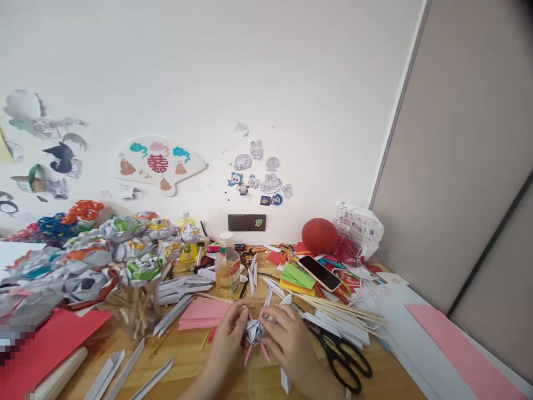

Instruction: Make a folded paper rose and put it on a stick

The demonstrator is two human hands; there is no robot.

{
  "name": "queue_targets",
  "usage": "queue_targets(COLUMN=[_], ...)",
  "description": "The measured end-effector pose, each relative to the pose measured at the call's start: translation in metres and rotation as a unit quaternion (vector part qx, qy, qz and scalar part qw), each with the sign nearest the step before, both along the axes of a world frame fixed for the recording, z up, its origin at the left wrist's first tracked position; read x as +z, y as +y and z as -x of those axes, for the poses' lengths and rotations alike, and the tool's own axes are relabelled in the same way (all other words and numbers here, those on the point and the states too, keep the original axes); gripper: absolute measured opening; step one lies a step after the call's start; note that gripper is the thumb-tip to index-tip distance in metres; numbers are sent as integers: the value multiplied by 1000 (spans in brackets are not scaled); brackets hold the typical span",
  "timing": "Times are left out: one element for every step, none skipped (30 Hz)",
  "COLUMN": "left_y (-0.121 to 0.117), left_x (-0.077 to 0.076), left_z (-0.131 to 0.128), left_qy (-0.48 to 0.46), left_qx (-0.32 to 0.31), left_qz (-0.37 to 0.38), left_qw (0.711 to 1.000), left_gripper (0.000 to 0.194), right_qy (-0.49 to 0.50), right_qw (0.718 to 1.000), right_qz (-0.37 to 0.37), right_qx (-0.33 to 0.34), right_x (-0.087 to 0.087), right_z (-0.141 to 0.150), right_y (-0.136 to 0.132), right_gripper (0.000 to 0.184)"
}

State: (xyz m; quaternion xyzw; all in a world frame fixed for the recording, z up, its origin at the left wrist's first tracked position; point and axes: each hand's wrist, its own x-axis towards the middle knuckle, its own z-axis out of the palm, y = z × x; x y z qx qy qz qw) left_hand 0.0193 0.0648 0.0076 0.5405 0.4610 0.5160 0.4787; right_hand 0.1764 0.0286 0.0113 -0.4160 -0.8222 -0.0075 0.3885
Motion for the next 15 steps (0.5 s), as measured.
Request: queue_targets(left_y=[-1,-1,-1,0,1,3,4,5,5,5,4,3,2,2,1], left_x=[-1,-3,-5,-7,-9,-11,-13,-14,-15,-15,-15,-15,-15,-15,-15], left_z=[0,0,2,4,6,8,10,10,10,10,9,7,6,5,5], left_qy=[-9,-10,1,24,59,97,131,158,174,181,181,178,175,175,176], left_qx=[-14,-32,-52,-72,-89,-100,-106,-108,-106,-103,-99,-96,-91,-87,-84], left_qz=[-1,-7,-18,-36,-60,-83,-103,-118,-127,-132,-135,-136,-137,-139,-141], left_qw=[1000,999,998,996,992,987,980,974,971,969,969,970,971,971,971], left_gripper=[62,63,62,61,58,55,52,50,48,46,44,43,42,41,40], right_qy=[6,17,30,46,60,71,77,77,74,68,64,60,59,58,60], right_qw=[1000,1000,999,998,997,996,996,996,997,997,998,998,998,998,998], right_qz=[-5,-5,-1,3,9,15,20,24,25,24,21,18,18,19,24], right_qx=[-13,-24,-33,-40,-43,-43,-40,-35,-29,-23,-19,-16,-14,-14,-12], right_x=[-2,-5,-7,-9,-10,-11,-12,-13,-13,-14,-13,-13,-12,-11,-9], right_z=[1,1,1,0,-2,-3,-4,-5,-5,-5,-4,-3,-2,-1,-1], right_y=[1,2,4,5,7,8,10,11,11,11,11,10,9,8,7], right_gripper=[37,38,38,38,36,35,34,34,34,36,37,38,38,38,37])
